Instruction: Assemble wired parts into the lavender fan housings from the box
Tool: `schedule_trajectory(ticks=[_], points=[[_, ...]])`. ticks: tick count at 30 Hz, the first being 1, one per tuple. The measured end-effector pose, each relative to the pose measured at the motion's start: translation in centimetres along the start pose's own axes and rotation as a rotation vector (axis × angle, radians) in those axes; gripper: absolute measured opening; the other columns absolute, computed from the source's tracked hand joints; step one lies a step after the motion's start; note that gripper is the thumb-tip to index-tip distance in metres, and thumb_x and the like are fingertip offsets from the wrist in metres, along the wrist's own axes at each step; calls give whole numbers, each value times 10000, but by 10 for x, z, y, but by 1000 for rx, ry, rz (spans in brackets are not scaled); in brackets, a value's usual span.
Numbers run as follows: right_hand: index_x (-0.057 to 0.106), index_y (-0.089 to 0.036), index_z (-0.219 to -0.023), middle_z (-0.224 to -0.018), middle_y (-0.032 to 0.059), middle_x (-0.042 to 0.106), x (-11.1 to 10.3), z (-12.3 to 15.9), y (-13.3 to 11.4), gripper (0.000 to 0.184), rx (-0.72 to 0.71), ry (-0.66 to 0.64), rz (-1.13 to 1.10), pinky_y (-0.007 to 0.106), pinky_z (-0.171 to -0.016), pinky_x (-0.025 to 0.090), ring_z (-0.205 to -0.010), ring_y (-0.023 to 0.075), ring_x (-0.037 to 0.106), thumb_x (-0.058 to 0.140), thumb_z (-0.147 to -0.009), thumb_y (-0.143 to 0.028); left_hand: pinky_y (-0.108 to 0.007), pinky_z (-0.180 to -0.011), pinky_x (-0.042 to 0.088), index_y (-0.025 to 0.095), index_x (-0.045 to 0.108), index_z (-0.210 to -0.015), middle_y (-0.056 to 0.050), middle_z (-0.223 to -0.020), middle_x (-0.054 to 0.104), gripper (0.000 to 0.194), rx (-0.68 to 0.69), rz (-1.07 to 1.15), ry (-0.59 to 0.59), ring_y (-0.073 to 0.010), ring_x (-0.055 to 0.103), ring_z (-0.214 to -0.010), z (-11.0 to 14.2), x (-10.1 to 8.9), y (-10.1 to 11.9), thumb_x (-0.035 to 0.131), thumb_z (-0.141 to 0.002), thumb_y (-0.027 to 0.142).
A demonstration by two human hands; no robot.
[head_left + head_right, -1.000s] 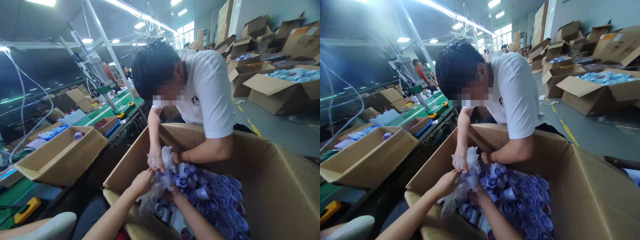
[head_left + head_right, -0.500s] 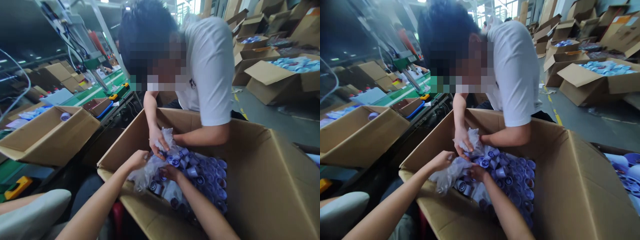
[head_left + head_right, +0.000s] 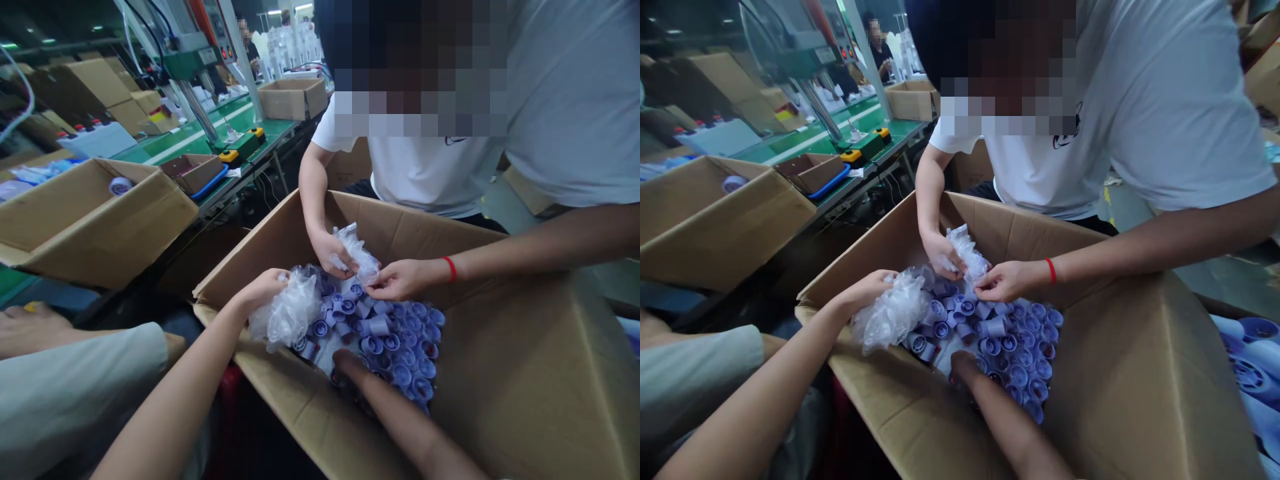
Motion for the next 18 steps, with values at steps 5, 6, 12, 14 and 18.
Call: schedule_trajectory(ticks=[5,6,12,14,18], points=[[640,-76,-917,-990,69,589,21,9,0,144,302,-102,-185,167,-851,521,-960,102,612,651,-827,-189,-273,-723,504,139,687,-844,-102,-871,728,241,-94,-303,88,-260,672,-899,-3,-4,-5,518,-714,252],[633,-85,-903,-979,57,577,24,9,1,130,341,-106,-227,143,-837,519,-956,87,611,646,-831,-193,-287,-750,498,145,694,-804,-115,-881,730,215,-121,-380,105,-281,662,-942,-5,-5,-6,534,-709,252],[604,-93,-791,-832,-10,543,27,-1,4,93,310,-124,-171,57,-773,489,-831,23,613,607,-860,-156,-363,-816,498,135,689,-768,-137,-869,715,156,-253,-688,8,-283,658,-953,-5,6,-23,656,-741,284],[603,-98,-788,-798,-20,566,26,-3,6,102,259,-138,-110,111,-720,522,-777,41,618,599,-870,-158,-384,-815,510,128,668,-841,-90,-900,698,164,-247,-740,-55,-228,655,-915,-1,12,-25,666,-785,282],[625,-142,-913,-889,12,642,25,-4,5,92,116,-171,46,265,-649,554,-744,114,626,577,-893,-217,-375,-800,522,143,632,-961,-37,-962,668,180,-104,-765,-142,-182,640,-890,6,26,-15,616,-852,285]])
Point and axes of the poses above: each hand's wrist, its own z-axis away from the middle knuckle, its own x-axis out of the palm, y = z × x, the point moved 6 cm from there along -z, towards the middle knuckle
